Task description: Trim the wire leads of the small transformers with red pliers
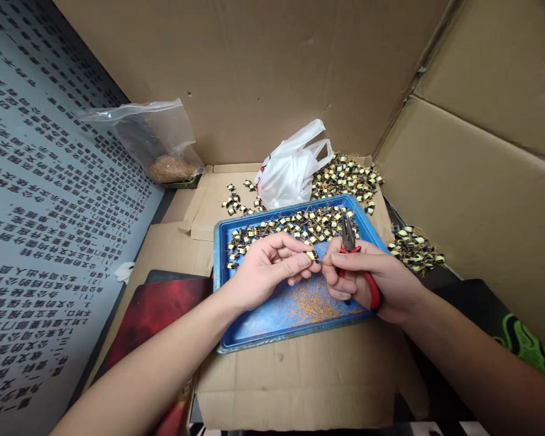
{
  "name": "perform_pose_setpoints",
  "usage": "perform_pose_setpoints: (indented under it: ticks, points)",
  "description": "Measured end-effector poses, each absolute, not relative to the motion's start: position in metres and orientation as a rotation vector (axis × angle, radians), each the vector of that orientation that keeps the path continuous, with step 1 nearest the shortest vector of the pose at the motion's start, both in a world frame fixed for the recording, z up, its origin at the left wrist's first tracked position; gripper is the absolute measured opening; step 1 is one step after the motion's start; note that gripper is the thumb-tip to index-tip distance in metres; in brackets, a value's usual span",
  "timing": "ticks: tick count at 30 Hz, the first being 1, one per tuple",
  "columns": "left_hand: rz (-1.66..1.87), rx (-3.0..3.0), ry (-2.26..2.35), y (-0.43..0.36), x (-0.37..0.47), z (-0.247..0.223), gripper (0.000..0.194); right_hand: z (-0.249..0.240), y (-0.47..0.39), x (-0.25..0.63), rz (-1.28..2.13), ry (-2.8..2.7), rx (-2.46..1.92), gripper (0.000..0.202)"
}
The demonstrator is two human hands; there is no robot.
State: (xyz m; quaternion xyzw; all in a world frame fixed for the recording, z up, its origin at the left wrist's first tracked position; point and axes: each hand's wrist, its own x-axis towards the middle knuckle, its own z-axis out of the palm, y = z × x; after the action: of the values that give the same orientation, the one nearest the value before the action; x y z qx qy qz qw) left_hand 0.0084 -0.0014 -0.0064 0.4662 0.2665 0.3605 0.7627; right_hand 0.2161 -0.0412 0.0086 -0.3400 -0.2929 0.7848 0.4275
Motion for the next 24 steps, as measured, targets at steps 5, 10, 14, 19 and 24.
perform_pose_setpoints:
  ticks: [5,10,14,19,24]
  points:
    - [0.731,0.929,0.555,-0.001,0.008,-0.003,0.025,0.006,-0.042,0.218,1.994,-0.773,-0.836,0.023]
    - [0.716,0.920,0.578,0.000,0.007,-0.001,0.027,-0.001,-0.044,0.221,1.820,-0.929,-0.889,0.021]
    - [0.715,0.958,0.582,0.001,0.007,-0.002,0.025,-0.001,-0.044,0.223,1.415,-1.213,-1.086,0.027]
    - [0.720,0.971,0.612,0.002,0.007,-0.004,0.028,0.004,-0.043,0.219,1.190,-1.357,-1.143,0.014]
    - [0.734,0.978,0.605,0.002,0.008,-0.005,0.028,0.002,-0.042,0.217,1.326,-1.297,-1.162,0.024]
